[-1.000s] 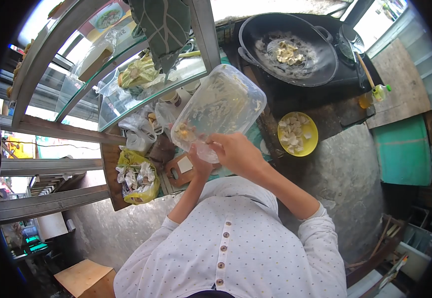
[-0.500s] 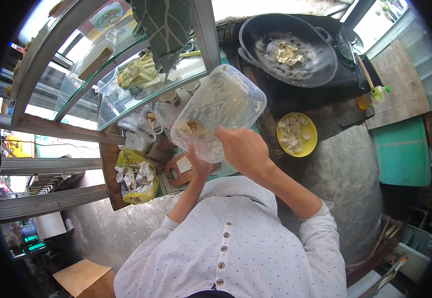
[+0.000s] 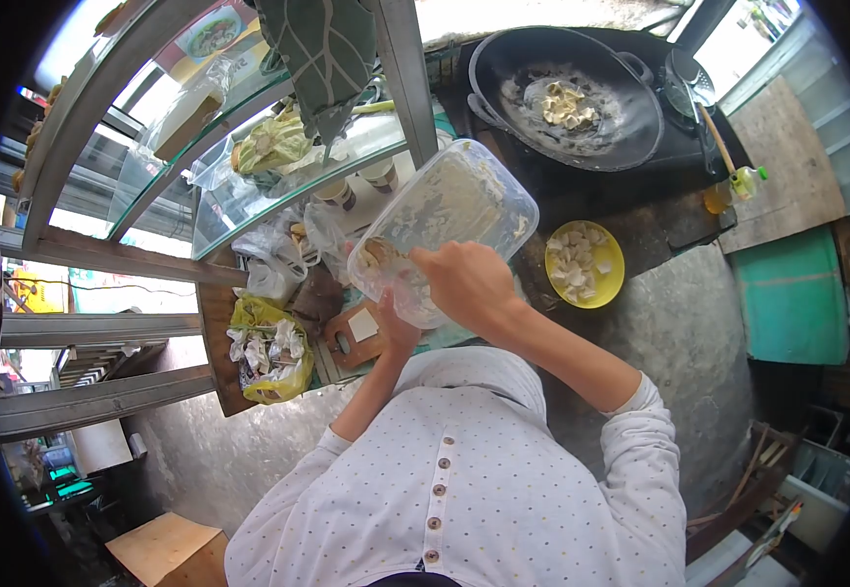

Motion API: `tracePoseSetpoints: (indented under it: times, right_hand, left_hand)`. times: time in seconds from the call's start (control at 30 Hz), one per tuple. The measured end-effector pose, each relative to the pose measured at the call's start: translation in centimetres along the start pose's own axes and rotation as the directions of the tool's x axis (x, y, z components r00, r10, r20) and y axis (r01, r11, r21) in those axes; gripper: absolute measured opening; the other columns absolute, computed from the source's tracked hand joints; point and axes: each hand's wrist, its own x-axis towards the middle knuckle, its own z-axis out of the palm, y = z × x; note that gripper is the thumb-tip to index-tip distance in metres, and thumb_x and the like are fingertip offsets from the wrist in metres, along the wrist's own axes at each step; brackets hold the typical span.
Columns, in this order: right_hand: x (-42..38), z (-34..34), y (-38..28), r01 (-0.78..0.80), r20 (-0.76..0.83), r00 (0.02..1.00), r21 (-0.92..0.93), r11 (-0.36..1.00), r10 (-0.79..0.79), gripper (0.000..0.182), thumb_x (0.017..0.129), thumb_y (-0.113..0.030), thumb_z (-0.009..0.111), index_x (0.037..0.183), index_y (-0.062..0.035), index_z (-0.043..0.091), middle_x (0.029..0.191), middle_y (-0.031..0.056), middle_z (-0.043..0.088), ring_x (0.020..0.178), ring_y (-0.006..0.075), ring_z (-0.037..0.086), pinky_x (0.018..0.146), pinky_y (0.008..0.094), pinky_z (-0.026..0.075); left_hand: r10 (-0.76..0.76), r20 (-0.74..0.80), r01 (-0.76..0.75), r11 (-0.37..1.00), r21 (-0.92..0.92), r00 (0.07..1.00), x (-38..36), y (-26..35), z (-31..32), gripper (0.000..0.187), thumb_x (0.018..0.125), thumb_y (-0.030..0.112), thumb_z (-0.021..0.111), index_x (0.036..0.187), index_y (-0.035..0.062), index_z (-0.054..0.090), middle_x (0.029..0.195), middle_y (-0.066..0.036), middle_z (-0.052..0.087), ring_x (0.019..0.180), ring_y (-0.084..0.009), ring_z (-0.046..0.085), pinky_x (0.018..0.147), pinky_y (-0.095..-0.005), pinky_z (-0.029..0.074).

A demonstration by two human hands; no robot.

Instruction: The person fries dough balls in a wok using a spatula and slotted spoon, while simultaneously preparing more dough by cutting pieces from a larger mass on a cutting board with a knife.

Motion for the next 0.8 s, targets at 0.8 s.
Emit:
tracePoseSetpoints:
  times: [0.8]
  right_hand:
    - [-2.5,-1.7,4.0,-0.188,-0.084,0.96,0.515,0.836,0.267,0.019,0.079,-0.009,0.055,0.096,-0.0059,0.062,0.061,0.0154,0.059,0.052,0.0258,0.057,0.054,0.0332,0.043]
  left_hand:
    - [-0.139,-0.086,0.125,0.981,-0.146,0.987,4.4,-5.1,-5.9,0.056,0.09,0.03,0.04,0.137,0.0052,0.023,0.131,-0.011,0.035,0.118,-0.0231,0.037,0.1,-0.0344,0.028]
